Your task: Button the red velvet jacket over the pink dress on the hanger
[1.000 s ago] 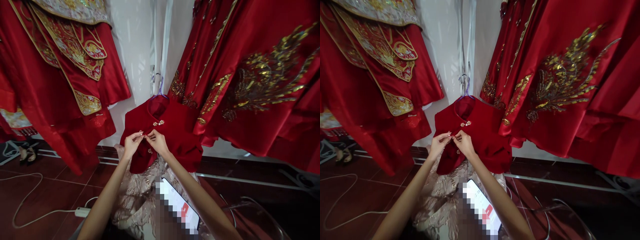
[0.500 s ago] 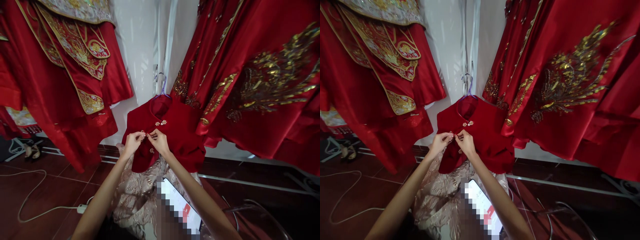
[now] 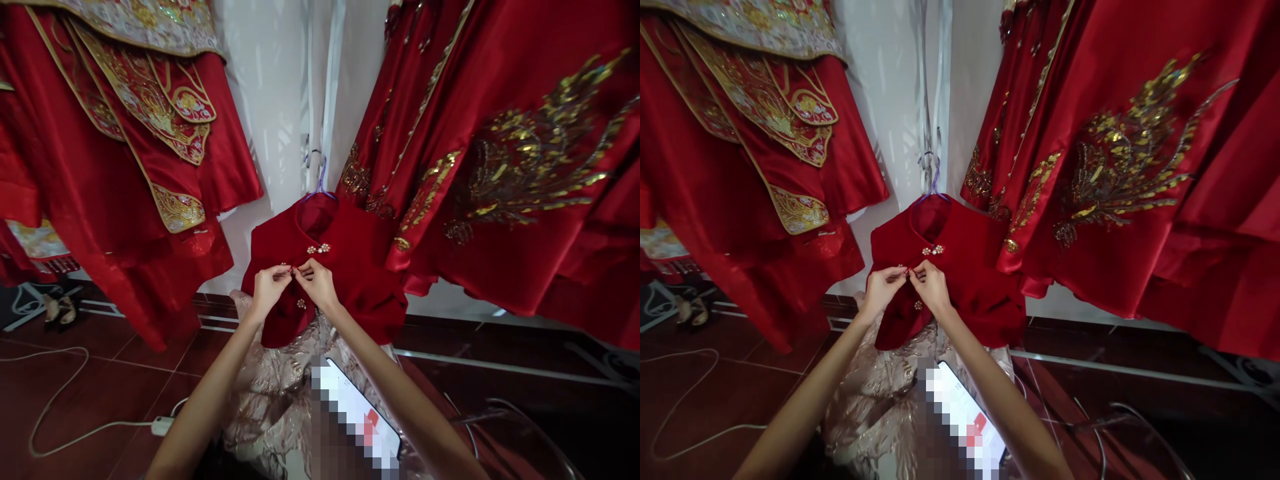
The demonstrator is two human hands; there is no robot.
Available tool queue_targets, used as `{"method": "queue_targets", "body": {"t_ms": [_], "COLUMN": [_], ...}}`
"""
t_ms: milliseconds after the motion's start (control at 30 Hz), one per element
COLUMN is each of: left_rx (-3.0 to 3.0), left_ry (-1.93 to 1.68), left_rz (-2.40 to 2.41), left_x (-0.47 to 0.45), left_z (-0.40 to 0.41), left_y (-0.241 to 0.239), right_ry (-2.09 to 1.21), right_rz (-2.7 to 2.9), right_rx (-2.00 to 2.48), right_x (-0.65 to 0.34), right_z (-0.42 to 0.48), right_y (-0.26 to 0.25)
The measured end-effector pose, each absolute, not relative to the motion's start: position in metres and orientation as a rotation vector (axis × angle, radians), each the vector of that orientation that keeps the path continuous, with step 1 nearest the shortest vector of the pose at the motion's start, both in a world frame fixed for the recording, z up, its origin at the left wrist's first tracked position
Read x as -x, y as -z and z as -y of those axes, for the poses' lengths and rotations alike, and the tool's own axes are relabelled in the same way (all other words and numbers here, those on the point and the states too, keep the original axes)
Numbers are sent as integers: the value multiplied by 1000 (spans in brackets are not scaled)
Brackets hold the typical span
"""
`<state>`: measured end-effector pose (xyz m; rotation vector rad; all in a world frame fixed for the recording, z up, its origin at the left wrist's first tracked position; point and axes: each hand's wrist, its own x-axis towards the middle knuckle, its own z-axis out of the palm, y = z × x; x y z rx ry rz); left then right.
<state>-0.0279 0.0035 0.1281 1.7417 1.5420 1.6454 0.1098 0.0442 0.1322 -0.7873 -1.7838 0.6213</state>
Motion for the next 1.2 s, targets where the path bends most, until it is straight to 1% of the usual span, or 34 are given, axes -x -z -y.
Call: {"method": "queue_targets", "body": {"t_ms": [167,400,533,667,733,833,967,1067,1133,1200], "left_rx": [-1879,-1924,-1869,-1794,-1957,-2240,-2453,-2558,-2547,-2462], "left_ry": [-1553,-1509,-1570,-1671,-1530,-1167,-904,-862,-947,-1104], "left_rz": [-1544,-1534,-1545,-1579,-1629,-1765,-1908,-1916,-1903,-1855], "left_x": [37,42,42,32,22,6,-6,-5,-3,-2], "left_z": [-2,-10,-13,-2,7,16,15,12,13,18], "left_y": [-130,-129,-120,-100,-90,-79,-73,-72,-70,-66], "right_ry": [-620,-591,-618,-764,-810,-851,-740,-697,-730,-742], "right_rz": [1768,1782,1878,1985,2027,2133,2155,2108,2097,2111], "right_rx": [805,797,833,978,1035,1103,1019,1013,1026,1026], "right_x": [-107,-105,-115,-160,-187,-211,-201,-183,-175,-171], "right_z": [-42,-44,-59,-72,-70,-55,-38,-38,-41,-43], "right_y": [-130,-128,-127,-121,-114,-102,-82,-67,-59,-55]}}
